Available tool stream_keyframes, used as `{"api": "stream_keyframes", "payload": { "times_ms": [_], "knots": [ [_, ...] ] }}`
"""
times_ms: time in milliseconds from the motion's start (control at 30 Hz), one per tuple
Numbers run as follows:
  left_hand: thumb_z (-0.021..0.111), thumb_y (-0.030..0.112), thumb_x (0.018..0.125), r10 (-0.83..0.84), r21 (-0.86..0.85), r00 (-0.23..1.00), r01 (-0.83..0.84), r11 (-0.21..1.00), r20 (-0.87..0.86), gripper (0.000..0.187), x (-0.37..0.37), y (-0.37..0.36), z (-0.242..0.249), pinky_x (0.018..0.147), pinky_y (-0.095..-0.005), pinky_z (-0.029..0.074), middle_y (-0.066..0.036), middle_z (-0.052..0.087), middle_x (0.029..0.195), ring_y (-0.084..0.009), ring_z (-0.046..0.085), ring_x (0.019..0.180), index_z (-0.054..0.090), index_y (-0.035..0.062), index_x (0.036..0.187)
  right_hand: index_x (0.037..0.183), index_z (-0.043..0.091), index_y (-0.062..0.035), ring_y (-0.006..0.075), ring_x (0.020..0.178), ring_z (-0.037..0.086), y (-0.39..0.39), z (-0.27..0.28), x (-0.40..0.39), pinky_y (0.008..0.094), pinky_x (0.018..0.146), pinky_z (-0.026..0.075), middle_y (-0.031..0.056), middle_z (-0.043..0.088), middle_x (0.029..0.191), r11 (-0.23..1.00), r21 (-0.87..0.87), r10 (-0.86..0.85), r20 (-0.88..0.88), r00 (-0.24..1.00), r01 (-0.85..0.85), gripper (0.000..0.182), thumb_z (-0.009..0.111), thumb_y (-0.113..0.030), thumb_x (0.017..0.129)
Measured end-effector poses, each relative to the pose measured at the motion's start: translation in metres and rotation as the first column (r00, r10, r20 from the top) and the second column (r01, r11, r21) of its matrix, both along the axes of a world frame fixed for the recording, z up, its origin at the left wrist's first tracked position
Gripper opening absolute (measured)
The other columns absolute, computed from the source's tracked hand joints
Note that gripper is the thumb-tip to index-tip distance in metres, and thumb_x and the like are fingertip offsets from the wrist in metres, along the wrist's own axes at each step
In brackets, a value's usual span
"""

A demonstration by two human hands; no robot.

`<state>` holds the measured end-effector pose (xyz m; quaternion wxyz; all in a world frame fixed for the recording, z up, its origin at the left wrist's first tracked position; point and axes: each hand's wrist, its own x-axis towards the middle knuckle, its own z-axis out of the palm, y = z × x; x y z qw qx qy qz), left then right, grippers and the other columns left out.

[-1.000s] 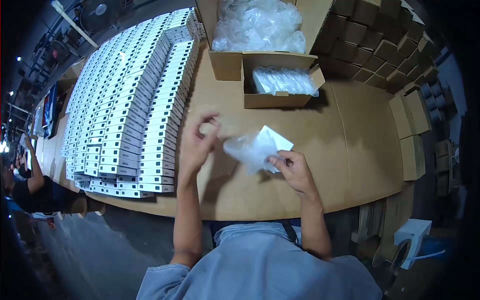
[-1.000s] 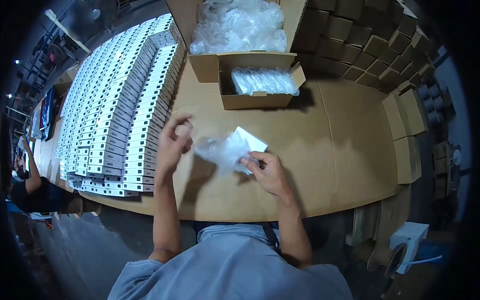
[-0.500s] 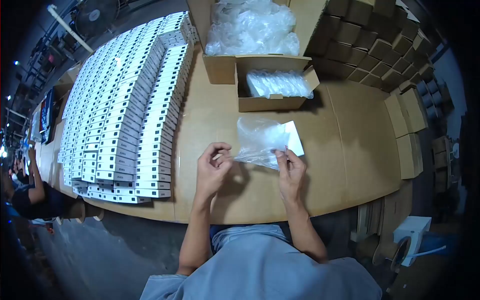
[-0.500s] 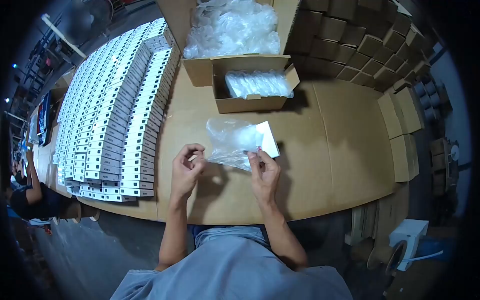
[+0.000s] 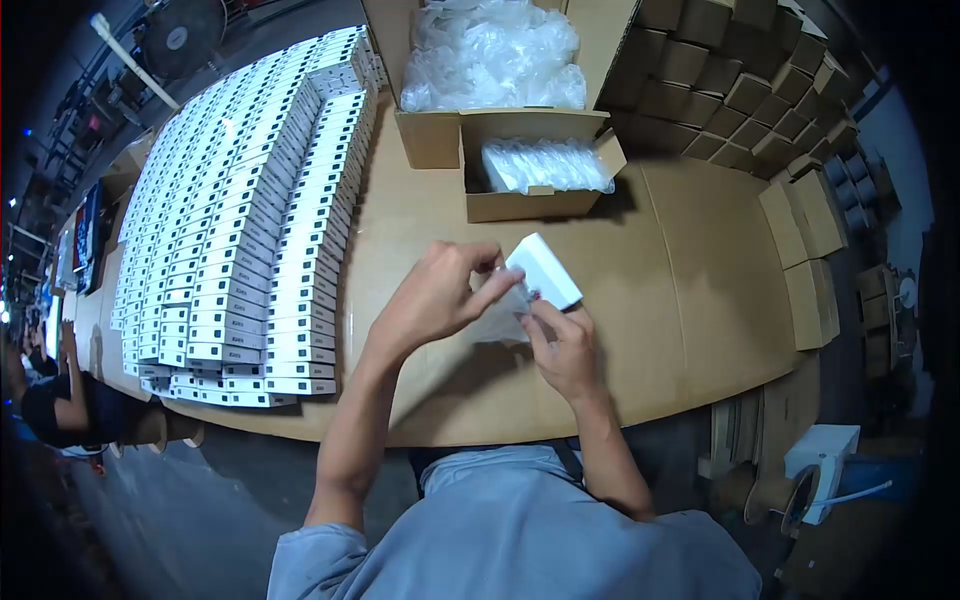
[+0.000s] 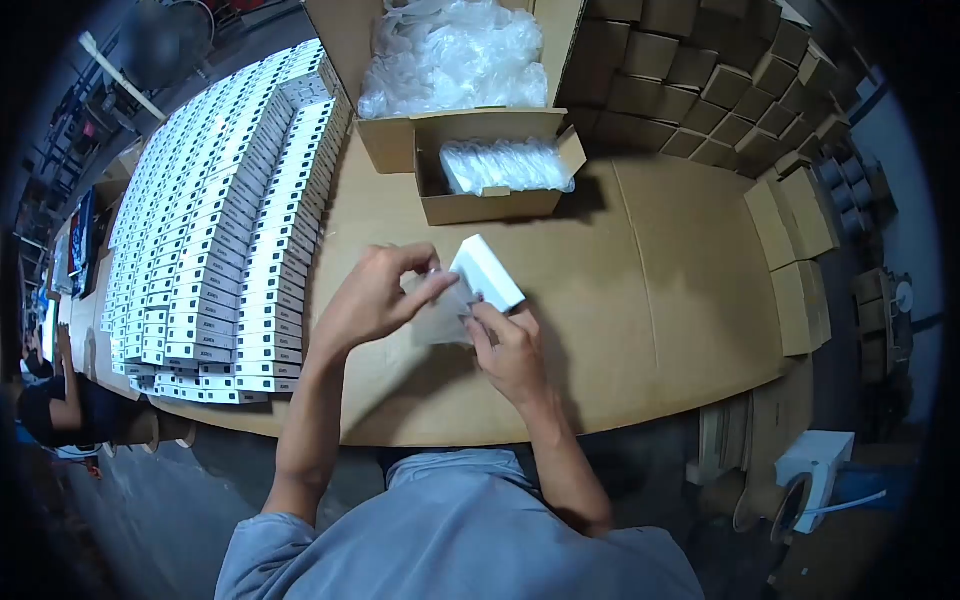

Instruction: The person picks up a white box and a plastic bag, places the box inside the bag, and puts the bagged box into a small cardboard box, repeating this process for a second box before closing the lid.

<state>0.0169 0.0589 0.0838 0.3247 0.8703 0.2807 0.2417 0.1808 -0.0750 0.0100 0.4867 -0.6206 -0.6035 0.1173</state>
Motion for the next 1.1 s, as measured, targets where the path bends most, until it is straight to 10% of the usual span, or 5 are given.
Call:
{"api": "stream_keyframes", "payload": {
  "times_ms": [333,500,600,867,1100],
  "knots": [
    [0.052,0.026,0.108,0.206,-0.344,0.964,-0.139,0.929,0.167,0.035,-0.016,0.008,-0.006,0.054,-0.0297,0.049,-0.005,0.060,0.055,-0.0132,0.061,0.046,0.064,0.0038,0.132,0.094,0.073,0.0005,0.0279,0.078,0.063,-0.006,-0.017,0.001,0.0380,0.073,0.050,0.0166,0.072,0.087,0.970,-0.239,-0.112,-0.240,0.964,0.053,0.023,0.080,-0.020,0.089],
    [0.068,0.037,0.098,0.430,-0.463,0.627,-0.123,0.878,0.649,0.078,-0.036,-0.001,-0.064,0.107,-0.0382,0.045,-0.021,0.053,0.143,-0.0254,0.052,0.132,0.031,-0.0023,0.155,0.092,0.072,-0.0007,0.0273,0.076,0.062,-0.004,-0.026,-0.003,0.0371,0.071,0.048,0.0135,0.070,0.083,0.982,-0.173,-0.124,-0.286,0.950,0.076,0.021,0.079,-0.020,0.090],
    [0.087,0.012,0.080,0.396,-0.656,0.659,0.199,0.729,0.639,0.092,-0.029,-0.052,-0.088,0.110,-0.0396,0.046,-0.018,0.050,0.144,-0.0257,0.052,0.133,0.033,-0.0041,0.153,0.094,0.071,-0.0011,0.0267,0.077,0.063,-0.004,-0.035,-0.004,0.0379,0.073,0.048,0.0126,0.070,0.082,0.990,-0.126,-0.108,-0.322,0.941,0.071,0.017,0.077,-0.018,0.092],
    [0.088,0.009,0.075,0.397,-0.469,0.843,-0.203,0.859,0.363,0.050,-0.022,-0.064,-0.078,0.086,-0.0319,0.056,-0.011,0.070,0.110,-0.0179,0.069,0.099,0.063,0.0003,0.117,0.133,0.060,0.0030,0.0195,0.120,0.057,0.005,0.005,0.028,0.0324,0.105,0.042,0.0150,0.063,0.130,0.993,-0.010,0.099,-0.428,0.898,-0.114,0.036,0.045,-0.011,0.104],
    [0.086,0.003,0.072,0.299,-0.402,0.911,-0.170,0.900,0.283,0.046,-0.018,-0.071,-0.071,0.080,-0.0304,0.058,-0.009,0.074,0.092,-0.0157,0.073,0.087,0.066,0.0024,0.113,0.144,0.023,-0.0042,0.0191,0.114,0.060,0.030,0.062,0.020,0.0327,0.097,0.051,0.0147,0.052,0.125,0.927,0.295,0.366,-0.585,0.724,-0.230,0.072,0.067,0.012,0.089]
  ]
}}
